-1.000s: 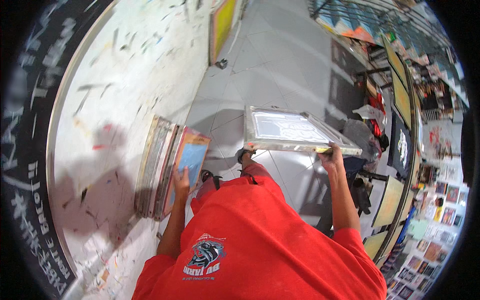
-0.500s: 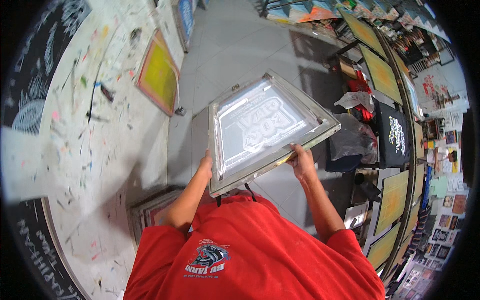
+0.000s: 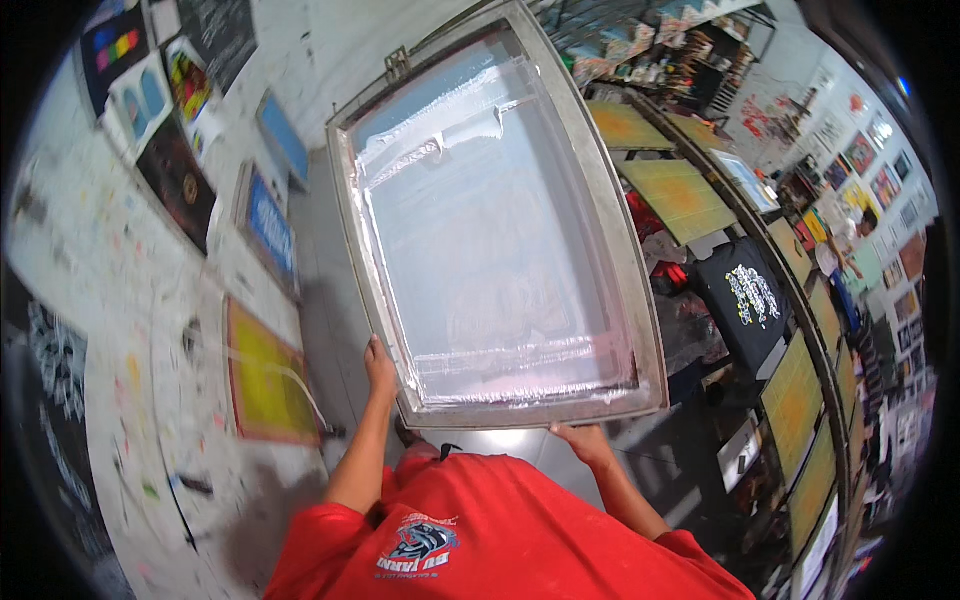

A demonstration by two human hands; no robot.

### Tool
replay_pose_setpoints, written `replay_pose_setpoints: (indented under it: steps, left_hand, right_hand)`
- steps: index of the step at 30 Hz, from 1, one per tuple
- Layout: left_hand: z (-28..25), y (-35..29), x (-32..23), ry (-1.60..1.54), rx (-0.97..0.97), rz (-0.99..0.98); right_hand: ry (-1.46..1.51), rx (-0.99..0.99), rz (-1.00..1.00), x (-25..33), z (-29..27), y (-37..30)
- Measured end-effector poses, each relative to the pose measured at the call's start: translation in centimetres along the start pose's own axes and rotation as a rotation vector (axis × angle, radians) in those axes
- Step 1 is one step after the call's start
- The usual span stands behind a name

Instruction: The person selects a screen printing frame from a stack, places it on a table, and then applies white ink to the mesh using a hand-held scraper.

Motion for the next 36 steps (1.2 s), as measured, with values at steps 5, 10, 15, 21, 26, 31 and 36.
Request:
replay_pose_setpoints:
  steps: [5, 10, 15, 21, 26, 31, 36]
  left_hand:
    - [6.3, 9.7, -6.5, 0.054, 0.07, 0.081]
    - [6.6, 18.1, -9.2, 0.077, 0.165, 0.225]
    - [10.8, 24.0, -10.1, 0.383, 0.207, 0.299]
    - [15.2, 32.8, -9.4, 0.453, 0.159, 0.41]
    - [22.0, 39.2, -13.7, 0.541, 0.136, 0.607]
    - [31.1, 45.1, -18.8, 0.402, 0.204, 0.599]
    - [39.6, 55.6, -16.8, 0.263, 0.348, 0.39]
  right_hand:
    - [-0.285, -0.009, 0.002, -1.0, 0.2, 6.0]
    - [0.475, -0.497, 0.177, -5.7, -9.1, 7.7]
    - [0.373, -0.416, -0.039, 0.1, -7.8, 21.8]
    - [0.141, -0.827, 0.285, -8.1, -8.7, 36.3]
    - [0.192, -0.726, 0.21, -4.8, -9.8, 47.0]
    - [0.2, -0.608, -0.074, 5.2, -13.8, 58.3]
    - [0.341, -0.541, -0.08, 10.3, -17.9, 65.0]
Point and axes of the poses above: each hand's wrist, its own y-axis towards the middle knuckle, its own z-axis out of the palm, x = y × z, the point moved 10 cm from there along y, towards the middle knuckle, and after that the axes turned 10 degrees about -y, right-handed, at the moved point
